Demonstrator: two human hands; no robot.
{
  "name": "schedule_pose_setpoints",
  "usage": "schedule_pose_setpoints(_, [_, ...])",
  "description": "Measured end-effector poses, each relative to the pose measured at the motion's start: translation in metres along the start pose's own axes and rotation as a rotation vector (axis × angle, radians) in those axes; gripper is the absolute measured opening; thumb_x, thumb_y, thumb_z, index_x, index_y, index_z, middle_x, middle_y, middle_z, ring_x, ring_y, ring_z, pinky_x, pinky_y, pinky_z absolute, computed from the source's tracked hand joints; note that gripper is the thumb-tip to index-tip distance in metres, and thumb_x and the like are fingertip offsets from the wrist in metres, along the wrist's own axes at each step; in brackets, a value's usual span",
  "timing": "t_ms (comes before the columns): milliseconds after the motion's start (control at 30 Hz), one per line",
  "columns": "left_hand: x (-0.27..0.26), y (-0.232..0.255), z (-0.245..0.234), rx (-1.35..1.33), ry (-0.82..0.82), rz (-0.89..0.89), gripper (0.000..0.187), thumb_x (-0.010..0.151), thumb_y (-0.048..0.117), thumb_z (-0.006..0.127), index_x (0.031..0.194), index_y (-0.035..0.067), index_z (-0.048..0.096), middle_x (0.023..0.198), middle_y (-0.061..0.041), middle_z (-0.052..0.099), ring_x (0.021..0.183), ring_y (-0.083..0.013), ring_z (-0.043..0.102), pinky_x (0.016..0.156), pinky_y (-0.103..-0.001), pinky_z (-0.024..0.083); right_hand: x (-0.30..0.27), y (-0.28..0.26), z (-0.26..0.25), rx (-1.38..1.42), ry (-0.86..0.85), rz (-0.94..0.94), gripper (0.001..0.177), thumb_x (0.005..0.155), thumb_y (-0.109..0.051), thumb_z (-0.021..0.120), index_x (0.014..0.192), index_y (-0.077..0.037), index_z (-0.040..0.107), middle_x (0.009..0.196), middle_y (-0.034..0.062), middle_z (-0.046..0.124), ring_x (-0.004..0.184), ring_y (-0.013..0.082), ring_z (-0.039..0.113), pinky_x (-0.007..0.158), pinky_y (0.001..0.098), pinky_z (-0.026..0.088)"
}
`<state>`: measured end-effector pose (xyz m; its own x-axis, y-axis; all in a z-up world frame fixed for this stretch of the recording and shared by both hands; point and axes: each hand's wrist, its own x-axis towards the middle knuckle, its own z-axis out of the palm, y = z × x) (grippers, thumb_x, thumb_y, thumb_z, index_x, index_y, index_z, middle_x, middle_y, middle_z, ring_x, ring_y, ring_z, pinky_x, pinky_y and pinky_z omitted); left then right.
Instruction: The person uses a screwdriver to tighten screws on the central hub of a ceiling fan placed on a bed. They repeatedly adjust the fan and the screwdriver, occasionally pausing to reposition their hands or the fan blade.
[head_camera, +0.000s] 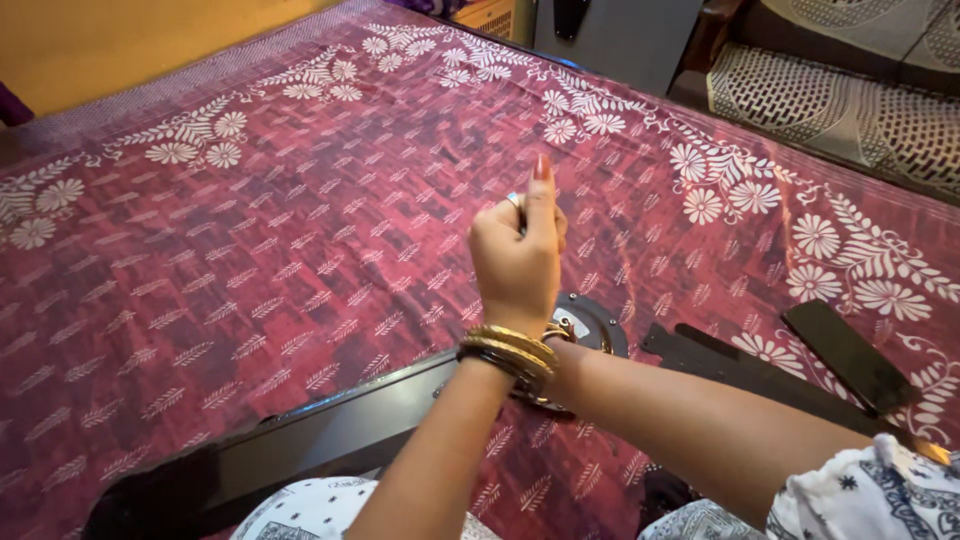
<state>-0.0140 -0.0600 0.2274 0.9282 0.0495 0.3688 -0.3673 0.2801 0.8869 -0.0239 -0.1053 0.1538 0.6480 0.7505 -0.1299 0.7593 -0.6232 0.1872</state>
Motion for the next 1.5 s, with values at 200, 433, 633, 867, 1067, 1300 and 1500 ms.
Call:
schedule_pose_setpoints(200, [0.030, -0.026, -0.013, -0.370, -0.516, -0.183, 0.050, 0.107, 0.027, 0.054, 0.061, 0.011, 0.045, 0.055, 0.006, 0.039, 0.047, -0.0046, 0.030, 0.043, -0.028, 0.020, 0.011, 0.001, -0.002, -0.015, 0.037, 0.037, 0.027, 0.079, -0.020, 0.071, 0.104, -0.012, 0.073, 0.110, 0.0103, 0.071, 0.110, 0.0277, 0.066, 0.094, 0.0470, 0.051])
schedule_pose_setpoints(433, [0.061, -0.047, -0.035, -0.600, -1.123, -0.398, 0.054, 0.109, 0.030, 0.054, 0.060, 0.014, 0.036, 0.055, 0.002, 0.037, 0.046, -0.0092, 0.028, 0.044, -0.029, 0.019, 0.016, 0.005, 0.014, -0.029, -0.002, 0.109, 0.027, 0.078, -0.018, 0.070, 0.105, -0.011, 0.072, 0.111, 0.0106, 0.071, 0.111, 0.0279, 0.065, 0.096, 0.0479, 0.050])
schedule_pose_setpoints(633, [0.074, -0.044, -0.008, -0.494, -0.988, -0.406, 0.054, 0.109, 0.027, 0.054, 0.058, 0.015, 0.039, 0.050, 0.006, 0.035, 0.041, -0.0054, 0.025, 0.039, -0.028, 0.018, 0.016, 0.012, -0.002, -0.060, 0.020, 0.129, 0.028, 0.078, -0.016, 0.069, 0.105, -0.011, 0.071, 0.111, 0.0109, 0.070, 0.112, 0.0281, 0.063, 0.098, 0.0486, 0.049])
schedule_pose_setpoints(867, [0.039, -0.006, -0.032, -0.113, -0.396, 0.035, 0.047, 0.107, 0.033, 0.056, 0.064, 0.013, 0.054, 0.054, 0.007, 0.046, 0.045, -0.0057, 0.037, 0.041, -0.027, 0.025, -0.013, -0.005, 0.015, -0.016, 0.205, 0.042, 0.028, 0.077, -0.013, 0.068, 0.106, -0.010, 0.070, 0.112, 0.0113, 0.069, 0.114, 0.0283, 0.062, 0.100, 0.0494, 0.047])
schedule_pose_setpoints(1067, [-0.012, 0.017, -0.116, -0.312, 0.017, 0.117, 0.011, 0.105, 0.015, 0.061, 0.098, 0.010, 0.056, 0.079, 0.002, 0.053, 0.065, -0.0062, 0.048, 0.059, -0.024, 0.041, -0.075, -0.038, 0.117, 0.737, 0.745, 0.494, 0.034, 0.085, 0.002, 0.065, 0.117, -0.007, 0.071, 0.107, 0.0118, 0.068, 0.104, 0.0286, 0.066, 0.092, 0.0390, 0.055])
schedule_pose_setpoints(1300, [-0.047, 0.002, -0.154, -0.304, 0.143, 0.017, 0.029, 0.093, -0.004, 0.066, 0.116, 0.007, 0.054, 0.103, -0.002, 0.058, 0.082, -0.0097, 0.059, 0.072, -0.025, 0.050, -0.054, -0.074, 0.209, 0.953, 0.950, 0.592, 0.044, 0.081, 0.002, 0.067, 0.125, 0.000, 0.061, 0.111, 0.0161, 0.068, 0.097, 0.0333, 0.070, 0.081, 0.0398, 0.057])
schedule_pose_setpoints(1500, [-0.058, -0.040, -0.149, -0.261, 0.069, -0.049, 0.014, 0.097, 0.004, 0.061, 0.109, 0.005, 0.055, 0.090, -0.005, 0.064, 0.074, -0.0135, 0.065, 0.069, -0.028, 0.055, -0.037, -0.081, 0.224, 0.961, 0.811, 0.610, 0.023, 0.081, 0.000, 0.066, 0.102, -0.004, 0.074, 0.098, 0.0137, 0.072, 0.093, 0.0331, 0.070, 0.082, 0.0397, 0.057])
